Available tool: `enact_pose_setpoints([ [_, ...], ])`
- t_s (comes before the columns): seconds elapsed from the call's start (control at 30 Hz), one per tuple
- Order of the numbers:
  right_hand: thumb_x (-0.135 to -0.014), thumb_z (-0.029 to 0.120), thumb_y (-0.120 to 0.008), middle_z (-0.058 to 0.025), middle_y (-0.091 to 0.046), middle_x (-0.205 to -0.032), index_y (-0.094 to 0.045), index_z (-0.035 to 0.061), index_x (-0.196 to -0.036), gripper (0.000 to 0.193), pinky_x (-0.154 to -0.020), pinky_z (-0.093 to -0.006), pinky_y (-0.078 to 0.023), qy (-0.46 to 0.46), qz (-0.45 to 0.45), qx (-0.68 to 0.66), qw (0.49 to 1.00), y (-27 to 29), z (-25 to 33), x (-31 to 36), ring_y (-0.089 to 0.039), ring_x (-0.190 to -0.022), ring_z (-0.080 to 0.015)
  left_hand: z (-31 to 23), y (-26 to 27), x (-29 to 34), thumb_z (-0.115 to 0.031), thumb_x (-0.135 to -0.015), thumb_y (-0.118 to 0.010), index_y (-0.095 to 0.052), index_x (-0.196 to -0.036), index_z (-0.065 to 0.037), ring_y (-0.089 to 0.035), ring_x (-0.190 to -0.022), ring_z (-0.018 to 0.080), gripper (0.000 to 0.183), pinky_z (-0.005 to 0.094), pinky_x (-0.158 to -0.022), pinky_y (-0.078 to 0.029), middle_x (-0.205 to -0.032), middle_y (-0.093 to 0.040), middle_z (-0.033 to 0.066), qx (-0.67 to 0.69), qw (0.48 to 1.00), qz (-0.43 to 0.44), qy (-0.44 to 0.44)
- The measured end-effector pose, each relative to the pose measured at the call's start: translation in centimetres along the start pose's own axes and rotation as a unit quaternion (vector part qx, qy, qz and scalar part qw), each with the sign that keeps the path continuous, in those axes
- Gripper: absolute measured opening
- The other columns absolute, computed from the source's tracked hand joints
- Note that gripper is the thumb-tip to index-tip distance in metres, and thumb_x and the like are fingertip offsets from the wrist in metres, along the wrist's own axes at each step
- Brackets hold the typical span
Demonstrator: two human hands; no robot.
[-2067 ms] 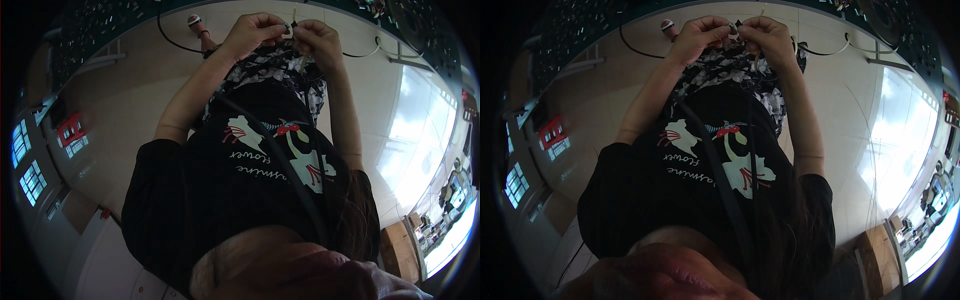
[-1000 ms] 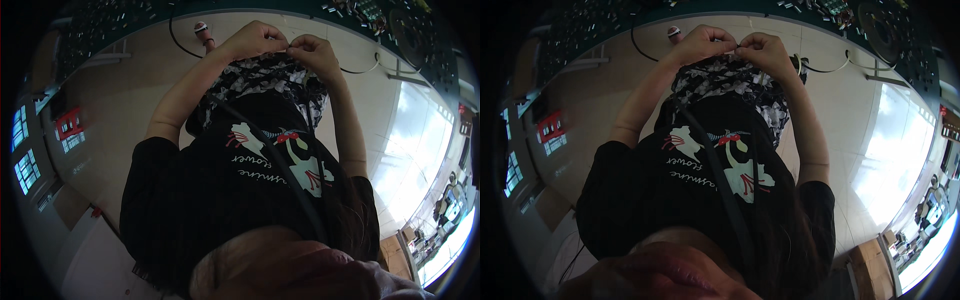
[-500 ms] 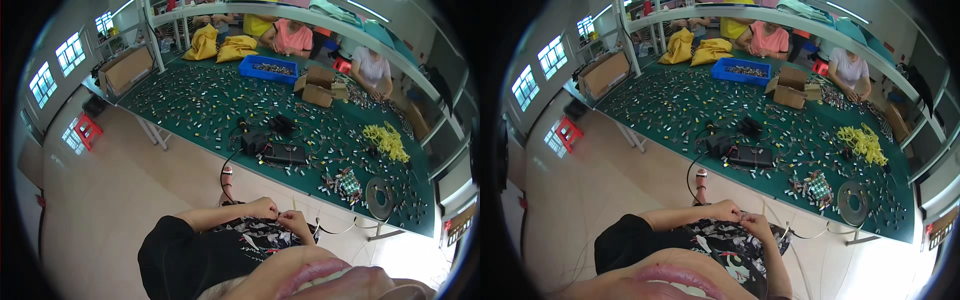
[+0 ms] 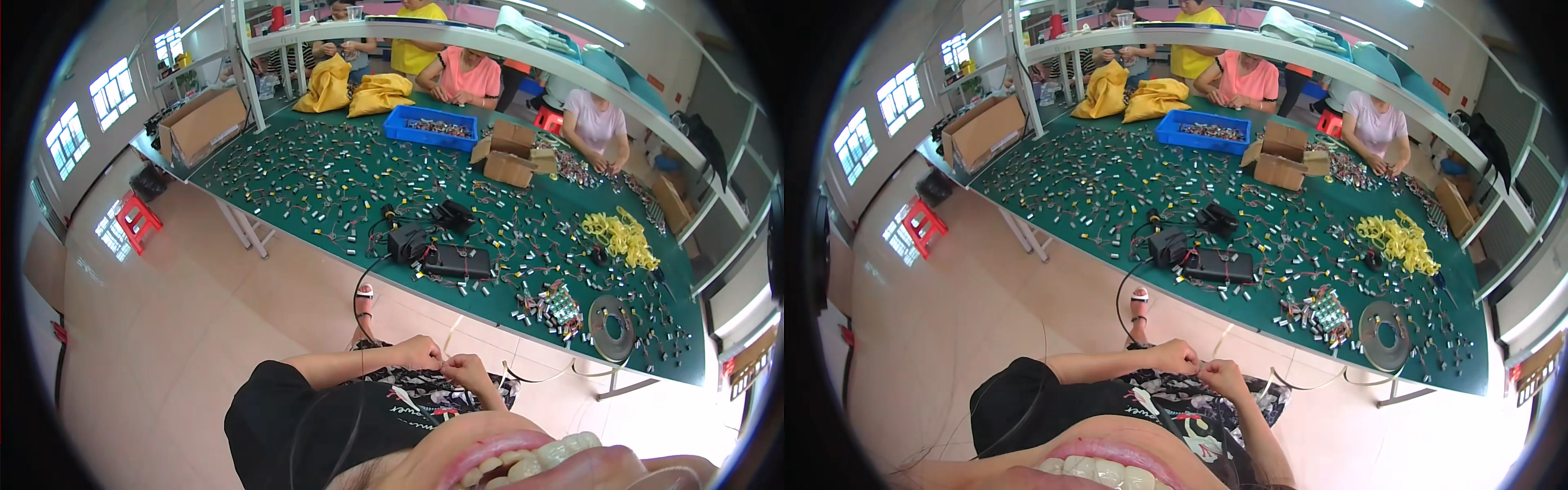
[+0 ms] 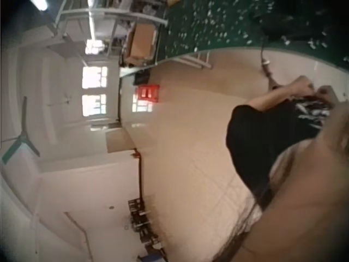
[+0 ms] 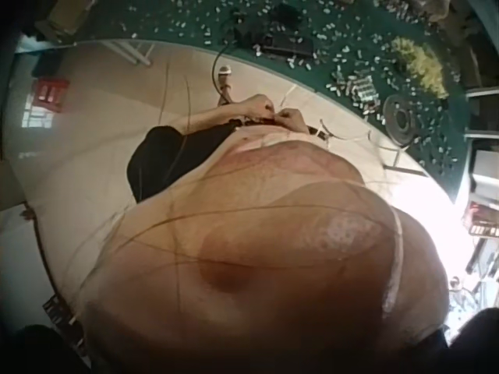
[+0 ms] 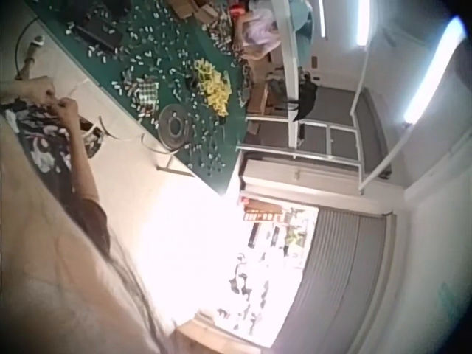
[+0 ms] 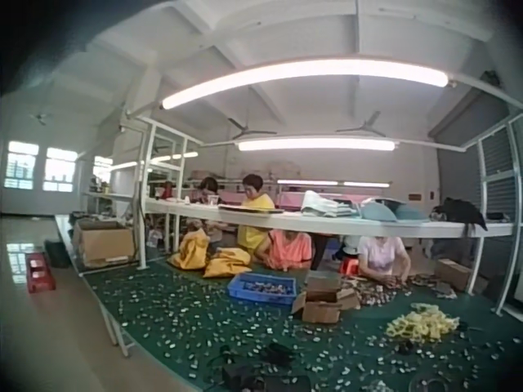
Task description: Manually attaching small plastic connectors to a wiring harness and a circuit board on an assembly line.
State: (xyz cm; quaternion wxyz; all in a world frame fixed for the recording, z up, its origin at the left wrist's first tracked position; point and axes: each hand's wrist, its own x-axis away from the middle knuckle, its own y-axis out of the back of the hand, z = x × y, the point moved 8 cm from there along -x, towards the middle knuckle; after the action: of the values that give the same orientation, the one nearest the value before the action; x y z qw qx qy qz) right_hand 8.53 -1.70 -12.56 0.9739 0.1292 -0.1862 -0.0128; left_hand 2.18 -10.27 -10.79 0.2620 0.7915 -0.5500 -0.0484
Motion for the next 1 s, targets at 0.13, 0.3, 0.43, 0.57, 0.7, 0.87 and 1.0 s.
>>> enact_pose_setpoints([
  [0.13, -0.069, 0.015, -0.060, -0.0028, -0.056, -0.054, -0.061, 0.0017, -0.067, 0.014, -0.042, -0.0195, -0.040, -0.002, 0.000, 0.010, 1.000, -0.4, 0.0, 0.3, -0.050, -0.046, -0.0067, -0.5, 0.1, 0.4, -0.022, -0.064, -0.059, -0.065, -0.074, -0.005, -0.060, -0.063, 0.0213, 0.021, 0.0301, -0.060, -0.046, -0.068, -0.062, 0.0129, -0.044, 0.999, 0.012, -0.005],
  [0.3, -0.069, 0.017, -0.059, -0.0019, -0.055, -0.053, -0.062, 0.0014, -0.067, 0.016, -0.042, -0.0205, -0.038, 0.017, 0.001, 0.014, 1.000, -0.9, 0.9, 1.0, -0.048, -0.046, -0.0059, -1.7, 0.0, 0.8, -0.023, -0.062, -0.060, -0.065, -0.073, -0.005, -0.060, -0.063, 0.0249, 0.022, 0.0322, -0.060, -0.046, -0.068, -0.061, 0.0142, -0.104, 0.994, 0.037, -0.020],
  [0.43, -0.070, 0.016, -0.059, -0.0006, -0.054, -0.052, -0.061, 0.0016, -0.067, 0.015, -0.041, -0.0204, -0.036, 0.021, 0.015, 0.017, 1.000, -1.3, 1.7, 1.5, -0.046, -0.045, -0.0052, -2.3, 0.3, 1.3, -0.023, -0.062, -0.060, -0.065, -0.073, -0.005, -0.060, -0.063, 0.0252, 0.022, 0.0324, -0.060, -0.046, -0.068, -0.061, 0.0141, -0.119, 0.992, 0.040, -0.011],
  [0.57, -0.070, 0.014, -0.059, 0.0005, -0.053, -0.052, -0.061, 0.0019, -0.066, 0.013, -0.041, -0.0196, -0.034, 0.011, 0.018, -0.011, 1.000, -1.7, 1.7, 1.9, -0.044, -0.045, -0.0044, -2.1, 0.2, 1.6, -0.023, -0.062, -0.060, -0.065, -0.073, -0.005, -0.059, -0.063, 0.0243, 0.022, 0.0317, -0.059, -0.046, -0.069, -0.061, 0.0136, -0.108, 0.993, 0.052, -0.023],
  [0.7, -0.071, 0.013, -0.059, 0.0007, -0.053, -0.053, -0.061, 0.0010, -0.067, 0.013, -0.042, -0.0196, -0.034, 0.019, 0.035, -0.025, 0.999, -2.1, 2.1, 2.1, -0.044, -0.046, -0.0043, -2.8, 0.6, 2.2, -0.021, -0.061, -0.060, -0.064, -0.071, -0.004, -0.058, -0.060, 0.0200, 0.020, 0.0296, -0.057, -0.045, -0.065, -0.061, 0.0112, -0.073, 0.995, 0.065, -0.026],
  [0.87, -0.071, 0.009, -0.059, 0.0006, -0.054, -0.058, -0.061, 0.0001, -0.070, 0.009, -0.046, -0.0190, -0.037, 0.052, 0.050, -0.038, 0.997, -2.3, 4.0, 2.9, -0.046, -0.052, -0.0041, -3.9, 1.0, 2.7, -0.018, -0.059, -0.060, -0.063, -0.067, -0.003, -0.054, -0.054, 0.0139, 0.017, 0.0269, -0.052, -0.043, -0.059, -0.059, 0.0075, -0.016, 0.995, 0.093, -0.031],
  [1.0, -0.071, 0.009, -0.059, 0.0007, -0.055, -0.058, -0.060, -0.0003, -0.070, 0.009, -0.047, -0.0188, -0.037, 0.086, 0.009, -0.066, 0.994, -1.7, 4.9, 3.1, -0.046, -0.053, -0.0039, -4.4, 1.7, 3.0, -0.015, -0.062, -0.060, -0.060, -0.063, -0.003, -0.047, -0.049, 0.0069, 0.012, 0.0232, -0.045, -0.037, -0.053, -0.054, 0.0018, 0.064, 0.995, 0.069, -0.021],
])
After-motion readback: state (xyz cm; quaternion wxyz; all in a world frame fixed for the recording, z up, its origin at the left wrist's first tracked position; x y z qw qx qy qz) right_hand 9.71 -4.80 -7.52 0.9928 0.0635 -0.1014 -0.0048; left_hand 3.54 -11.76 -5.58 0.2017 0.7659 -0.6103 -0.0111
